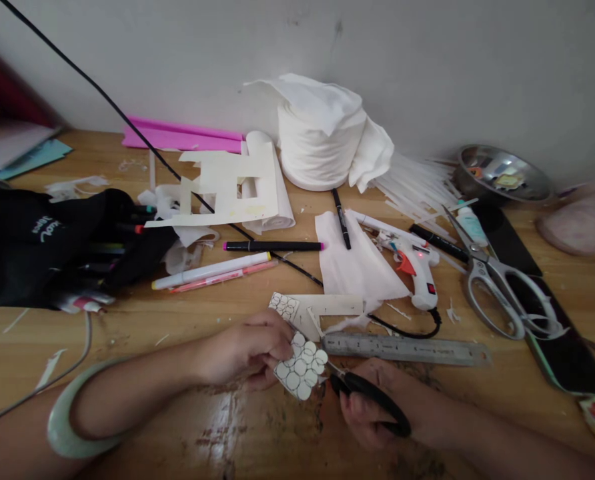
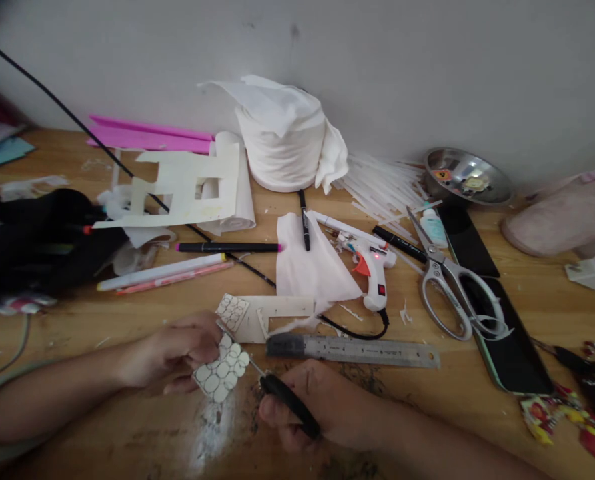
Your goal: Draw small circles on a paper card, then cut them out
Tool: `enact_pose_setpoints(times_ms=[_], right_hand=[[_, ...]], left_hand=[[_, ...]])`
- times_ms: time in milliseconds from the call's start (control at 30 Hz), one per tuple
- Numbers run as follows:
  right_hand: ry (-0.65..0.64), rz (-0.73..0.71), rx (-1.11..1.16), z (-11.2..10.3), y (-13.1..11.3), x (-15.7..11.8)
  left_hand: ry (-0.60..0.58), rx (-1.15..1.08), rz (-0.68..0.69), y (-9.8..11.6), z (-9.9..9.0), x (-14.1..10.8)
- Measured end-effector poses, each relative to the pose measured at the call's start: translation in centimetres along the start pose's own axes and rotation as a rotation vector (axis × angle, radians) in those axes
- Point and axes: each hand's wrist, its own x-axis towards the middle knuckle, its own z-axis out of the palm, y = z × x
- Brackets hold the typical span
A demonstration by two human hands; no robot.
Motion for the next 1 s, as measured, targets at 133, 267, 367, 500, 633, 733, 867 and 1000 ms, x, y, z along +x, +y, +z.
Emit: enact_pose_setpoints(times_ms=[133, 267, 367, 500, 633, 733, 867, 1000], right_hand=[[-0.033, -0.034, 0.131, -0.2, -0.1, -0.3], [-0.057, -0.061, 0.108, -0.1, -0.3, -0.6], [-0.037, -0.005, 0.085, 0.0, -0.3, -0.5], [-0.061, -0.012, 0.072, 0.1, -0.6, -0.6], [-0.030, 0.010, 0.042, 0.3, -1.3, -0.8], [-0.023, 0.019, 0.004, 0.4, -1.7, -0.8], [-0.035, 0.005, 0.017, 0.6, -1.7, -0.7], [-0.052, 0.008, 0.030, 0.5, -1.4, -0.6]], left_hand=[[-0.013, -0.014, 0.037, 0.1, 0.1, -0.1], [-0.029, -0.016, 0.050, 0.0, 0.0, 0.0], [-0.035, -0.016, 0.060, -0.1, 0.0, 0.0], [-0.027, -0.004, 0.050, -0.1, 0.0, 0.0], [-0.027, -0.009, 0.039, 0.1, 0.1, -0.1], [-0.021, -0.003, 0.044, 0.2, 0.1, -0.1], [-0.014, -0.021, 0.051, 0.0, 0.0, 0.0], [-0.024, -0.011, 0.080, -0.3, -0.1, 0.1]])
